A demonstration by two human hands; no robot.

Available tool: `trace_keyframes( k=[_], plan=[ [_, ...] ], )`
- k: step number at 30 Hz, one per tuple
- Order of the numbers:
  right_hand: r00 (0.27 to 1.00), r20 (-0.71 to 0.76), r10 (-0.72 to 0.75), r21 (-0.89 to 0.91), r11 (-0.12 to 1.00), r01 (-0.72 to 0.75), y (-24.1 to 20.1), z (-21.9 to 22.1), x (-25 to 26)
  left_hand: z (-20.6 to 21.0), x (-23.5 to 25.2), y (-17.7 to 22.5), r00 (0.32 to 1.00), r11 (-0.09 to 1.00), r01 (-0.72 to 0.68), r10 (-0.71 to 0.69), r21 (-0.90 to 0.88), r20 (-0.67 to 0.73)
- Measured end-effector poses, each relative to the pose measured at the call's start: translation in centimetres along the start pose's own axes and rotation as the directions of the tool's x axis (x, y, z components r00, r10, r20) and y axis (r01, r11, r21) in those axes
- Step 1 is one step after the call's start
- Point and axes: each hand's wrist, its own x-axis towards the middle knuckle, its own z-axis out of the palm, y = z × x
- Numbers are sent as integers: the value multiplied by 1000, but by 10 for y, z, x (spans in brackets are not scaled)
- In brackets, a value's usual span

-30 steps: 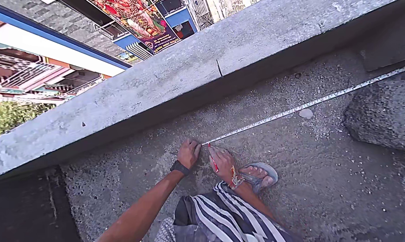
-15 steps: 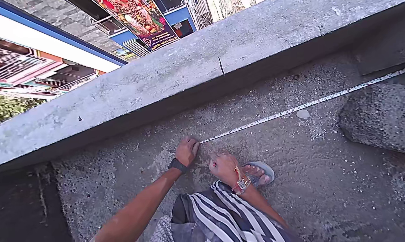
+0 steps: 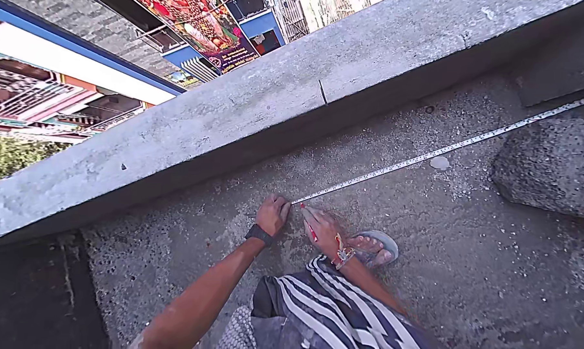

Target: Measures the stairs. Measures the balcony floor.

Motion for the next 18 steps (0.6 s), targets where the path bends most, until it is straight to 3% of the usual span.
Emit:
trace_keyframes(
  k=[18],
  plan=[
    [994,-42,-97,-155,984,89,0,8,-2,0,0,0,1000,1000,-24,24,12,-11]
  ],
)
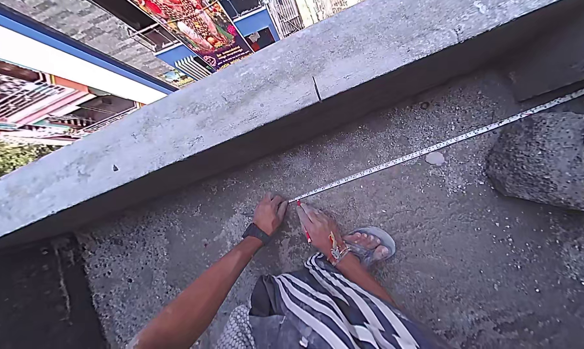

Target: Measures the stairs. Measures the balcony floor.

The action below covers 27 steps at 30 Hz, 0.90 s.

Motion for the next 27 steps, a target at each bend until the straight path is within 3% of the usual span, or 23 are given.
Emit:
trace_keyframes(
  k=[5,7,8,10,13,14,15,16,18,19,20,22,27],
  plan=[
    [999,46,23,-1,1000,-23,-10,-7,10,2,1,-4,1000,1000,-10,10,-6,-15],
    [970,232,71,24,997,-79,-18,-24,26,1,1,-3,1000,1000,-11,11,-2,-14],
    [909,402,111,42,989,-139,-21,-38,37,1,0,-2,1000,1000,-13,13,-6,-10],
    [695,698,173,25,964,-265,-25,-63,62,0,0,1,1000,1000,-3,3,-9,-1],
    [449,870,203,-34,934,-356,-30,-79,71,-3,1,1,999,1000,24,-24,-5,22],
    [453,866,210,-28,926,-377,-29,-79,64,-3,1,-1,1000,1000,21,-21,-5,16],
    [522,827,210,11,921,-389,-29,-77,55,-2,1,-1,1000,1000,11,-11,-6,7],
    [637,741,214,71,918,-391,-26,-73,47,0,0,-1,1000,1000,-9,8,-14,-14],
    [889,383,249,202,917,-344,-21,-54,32,2,1,-1,998,999,-38,37,-26,-41],
    [943,207,261,237,922,-308,-18,-42,28,3,1,-2,999,999,-34,33,-26,-33],
    [956,102,274,257,921,-291,-15,-32,26,2,0,-3,1000,1000,-22,22,-21,-16],
    [955,33,294,307,906,-289,-11,-20,19,1,1,-4,1000,1000,-12,12,-15,-1],
    [967,-25,255,355,906,-230,-6,-1,4,1,2,-3,1000,1000,-16,16,-9,-1]
  ],
)
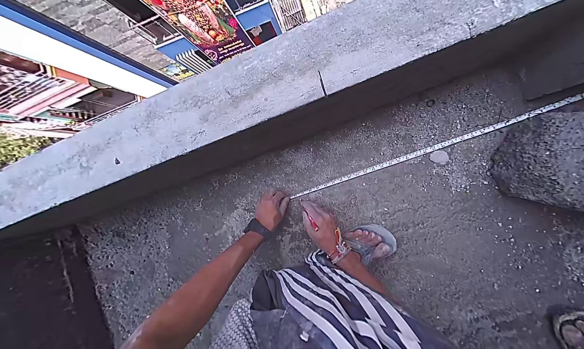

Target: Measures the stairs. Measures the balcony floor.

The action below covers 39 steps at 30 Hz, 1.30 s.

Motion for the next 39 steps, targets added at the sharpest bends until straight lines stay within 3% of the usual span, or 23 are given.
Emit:
trace_keyframes(
  k=[6,12,16,18,21,23,26,30,31,36,39],
  plan=[
    [999,-15,-28,8,1000,28,3,1,2,2,1,-1,1000,1000,-9,8,-2,-13],
    [991,10,-131,-126,983,131,8,3,4,0,0,0,1000,1000,-5,5,-9,-4],
    [970,165,-177,-267,939,216,-2,-11,13,1,0,-2,1000,1000,-14,14,-9,-11],
    [937,327,-124,-315,920,232,-13,-21,20,0,0,0,1000,1000,-8,8,-2,-3],
    [775,625,96,-352,920,170,-42,-38,43,-3,-1,2,1000,1000,16,-16,-4,21],
    [648,730,219,-374,921,110,-60,-44,62,-3,-2,2,999,1000,21,-21,-7,27],
    [543,790,284,-400,911,106,-78,-48,79,-5,-1,3,999,999,31,-30,-16,43],
    [335,846,416,-462,884,70,-94,-74,74,-6,0,2,997,999,43,-42,-8,63],
    [323,836,443,-483,875,49,-92,-85,65,-8,0,1,997,999,43,-43,-5,64],
    [431,676,598,-652,758,-29,-62,-176,48,-5,0,2,996,999,42,-41,-11,77],
    [575,532,622,-745,666,-30,-22,-245,27,-16,5,5,982,995,84,-76,-44,172]
  ],
)
